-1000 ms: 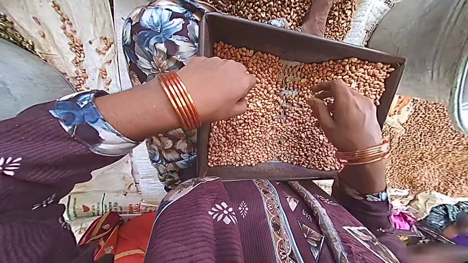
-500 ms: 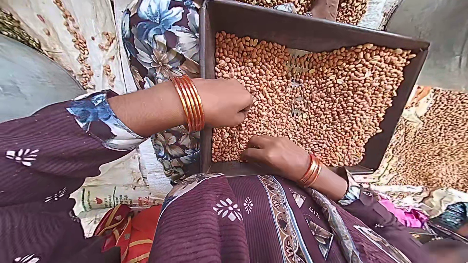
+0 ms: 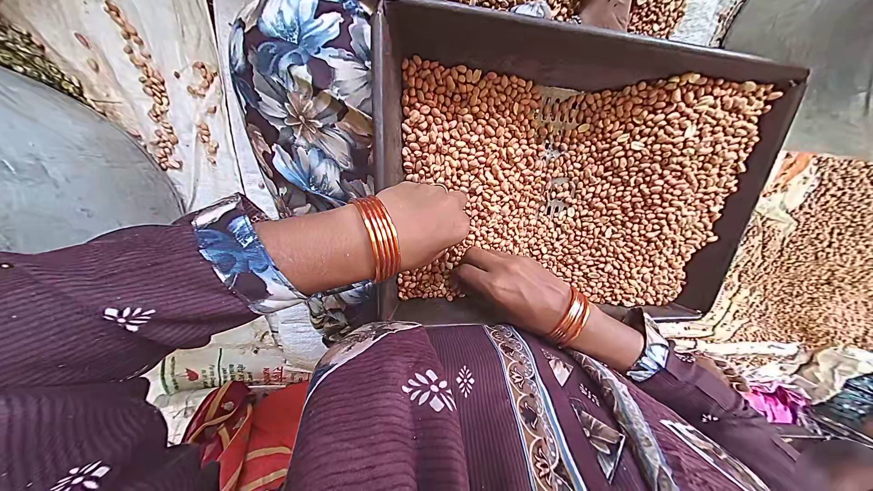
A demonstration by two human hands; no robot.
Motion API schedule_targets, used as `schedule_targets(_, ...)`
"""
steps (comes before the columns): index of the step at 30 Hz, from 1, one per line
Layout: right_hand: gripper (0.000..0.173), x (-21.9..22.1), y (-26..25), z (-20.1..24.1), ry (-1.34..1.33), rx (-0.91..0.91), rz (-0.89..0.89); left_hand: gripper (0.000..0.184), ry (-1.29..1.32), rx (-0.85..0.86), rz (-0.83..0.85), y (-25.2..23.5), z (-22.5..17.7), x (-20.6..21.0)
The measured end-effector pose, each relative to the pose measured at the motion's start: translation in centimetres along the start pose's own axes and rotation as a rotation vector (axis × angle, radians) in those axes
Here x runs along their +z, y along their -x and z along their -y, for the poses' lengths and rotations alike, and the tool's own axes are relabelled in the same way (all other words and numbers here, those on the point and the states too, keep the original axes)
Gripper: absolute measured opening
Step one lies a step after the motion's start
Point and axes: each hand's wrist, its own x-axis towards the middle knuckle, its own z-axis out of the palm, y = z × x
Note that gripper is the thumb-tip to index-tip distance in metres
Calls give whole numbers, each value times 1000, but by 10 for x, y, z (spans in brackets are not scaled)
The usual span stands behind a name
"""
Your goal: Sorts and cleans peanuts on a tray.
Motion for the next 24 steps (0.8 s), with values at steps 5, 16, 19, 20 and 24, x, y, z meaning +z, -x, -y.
schedule_targets(5,14,2,-1,1,14,5,-19,23,125,-6,-12,2,7,-8)
schedule_targets(16,11,-4,3,3,131,-9,-53,20,24,126,256,4,-12,7)
schedule_targets(19,11,0,4,-2,117,-9,-69,18,-112,78,184,5,-26,16)
schedule_targets(20,10,1,4,-4,107,-6,-72,17,-146,67,183,5,-30,17)
schedule_targets(24,12,-5,4,-7,36,20,-43,13,-188,104,174,6,-32,16)
